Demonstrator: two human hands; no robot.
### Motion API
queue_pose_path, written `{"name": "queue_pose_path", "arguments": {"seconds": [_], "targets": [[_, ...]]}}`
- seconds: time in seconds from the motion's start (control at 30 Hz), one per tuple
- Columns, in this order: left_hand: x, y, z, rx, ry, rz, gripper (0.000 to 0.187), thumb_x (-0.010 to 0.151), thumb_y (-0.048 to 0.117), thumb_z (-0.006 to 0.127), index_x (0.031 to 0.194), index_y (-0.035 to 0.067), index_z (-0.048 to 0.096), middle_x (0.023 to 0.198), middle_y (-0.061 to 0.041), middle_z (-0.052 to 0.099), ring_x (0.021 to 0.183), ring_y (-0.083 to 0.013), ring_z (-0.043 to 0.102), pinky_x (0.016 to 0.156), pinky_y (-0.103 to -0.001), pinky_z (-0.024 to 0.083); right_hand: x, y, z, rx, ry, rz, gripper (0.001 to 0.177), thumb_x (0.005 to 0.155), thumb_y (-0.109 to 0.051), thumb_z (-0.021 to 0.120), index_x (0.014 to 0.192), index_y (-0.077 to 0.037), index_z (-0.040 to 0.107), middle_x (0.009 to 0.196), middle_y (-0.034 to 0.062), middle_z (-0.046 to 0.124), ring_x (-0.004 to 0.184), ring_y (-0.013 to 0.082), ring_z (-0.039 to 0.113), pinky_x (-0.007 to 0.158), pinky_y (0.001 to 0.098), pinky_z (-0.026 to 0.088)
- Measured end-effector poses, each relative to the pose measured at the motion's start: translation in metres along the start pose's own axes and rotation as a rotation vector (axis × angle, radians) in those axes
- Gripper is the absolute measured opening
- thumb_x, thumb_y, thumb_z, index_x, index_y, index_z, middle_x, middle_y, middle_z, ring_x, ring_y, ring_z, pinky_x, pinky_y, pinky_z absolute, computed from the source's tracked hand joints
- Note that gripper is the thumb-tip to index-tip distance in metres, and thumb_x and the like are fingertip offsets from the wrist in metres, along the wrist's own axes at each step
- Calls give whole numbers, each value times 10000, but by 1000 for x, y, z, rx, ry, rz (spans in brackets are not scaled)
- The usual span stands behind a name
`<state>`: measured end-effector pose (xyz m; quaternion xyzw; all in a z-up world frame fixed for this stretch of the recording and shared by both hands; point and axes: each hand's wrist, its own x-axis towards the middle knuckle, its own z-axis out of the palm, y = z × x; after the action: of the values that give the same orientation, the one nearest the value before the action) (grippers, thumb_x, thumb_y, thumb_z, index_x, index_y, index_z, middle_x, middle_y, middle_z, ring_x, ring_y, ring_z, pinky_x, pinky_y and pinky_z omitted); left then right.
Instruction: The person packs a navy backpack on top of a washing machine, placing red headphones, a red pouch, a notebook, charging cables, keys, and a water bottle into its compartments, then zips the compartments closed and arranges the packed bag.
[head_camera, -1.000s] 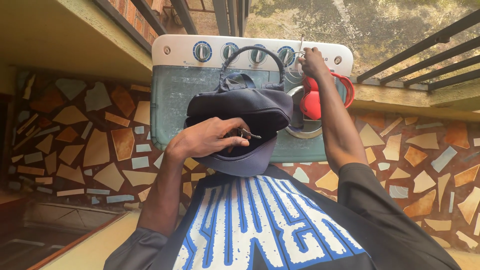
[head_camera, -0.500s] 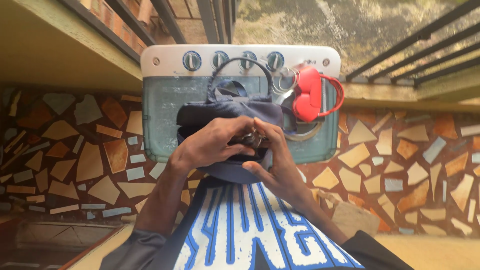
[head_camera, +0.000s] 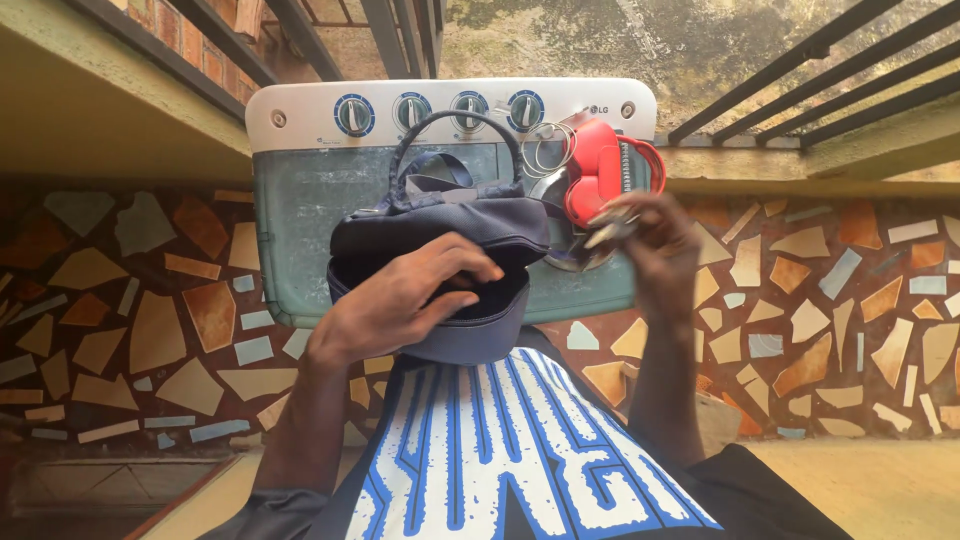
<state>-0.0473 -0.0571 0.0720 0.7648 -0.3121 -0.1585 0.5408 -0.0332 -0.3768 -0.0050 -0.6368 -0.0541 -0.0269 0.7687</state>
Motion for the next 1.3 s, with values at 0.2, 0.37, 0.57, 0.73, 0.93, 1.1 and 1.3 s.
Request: {"name": "queue_pose_path", "arguments": {"seconds": [0.2, 0.37, 0.57, 0.73, 0.93, 1.1, 1.3], "targets": [[-17, -3, -1, 38, 38, -174, 215, 935, 72, 669, 1149, 43, 676, 1008, -70, 759, 938, -166, 773, 804, -296, 617, 75, 105, -118, -747, 97, 143, 338, 898, 85, 659, 1192, -62, 739, 1009, 84, 734, 823, 153, 716, 725, 291, 567], [-11, 0, 1, 47, 43, -247, 229, 933, 87, 665, 1158, 42, 677, 1029, -66, 766, 950, -163, 773, 807, -301, 613, 128, 183, -185, -1113, -151, 207, 521, 777, 157, 590, 1205, -78, 770, 1068, 166, 759, 965, 238, 739, 861, 343, 571], [3, 3, 3, 30, 37, -249, 278, 910, 74, 674, 1186, 44, 670, 1036, -68, 760, 962, -175, 774, 833, -310, 607, 171, 196, -157, -926, -409, 274, 349, 835, -27, 694, 1171, -104, 744, 1059, 145, 766, 986, 243, 735, 841, 386, 571], [-6, 0, 8, 60, 40, -265, 251, 920, 85, 684, 1167, 41, 671, 1052, -75, 753, 957, -180, 768, 818, -310, 611, 157, 216, -99, -1311, -489, 180, 194, 825, -157, 764, 1014, -120, 788, 930, 178, 747, 880, 343, 728, 809, 454, 560], [-11, 2, -4, 148, 21, -289, 283, 920, 164, 678, 1181, 56, 680, 1108, -80, 756, 995, -209, 751, 848, -334, 592, 157, 278, -54, -1586, -391, 87, 117, 833, -82, 679, 849, 1, 760, 860, 254, 704, 824, 405, 711, 724, 486, 570], [-28, 5, -26, 278, -13, -527, 372, 928, 301, 657, 1248, 112, 672, 1170, -73, 743, 1033, -242, 724, 893, -381, 552, 165, 257, -42, -1354, -322, -181, 209, 694, 34, 650, 842, -25, 787, 861, 232, 721, 859, 395, 716, 802, 477, 560], [-55, -26, -27, 321, 35, -496, 667, 927, 300, 650, 1513, 80, 417, 1273, -150, 664, 1129, -295, 681, 1012, -403, 530, 87, 102, 1, -552, -2, -71, 110, 969, -45, 617, 874, 10, 628, 833, 77, 637, 777, 175, 632, 740, 330, 508]]}}
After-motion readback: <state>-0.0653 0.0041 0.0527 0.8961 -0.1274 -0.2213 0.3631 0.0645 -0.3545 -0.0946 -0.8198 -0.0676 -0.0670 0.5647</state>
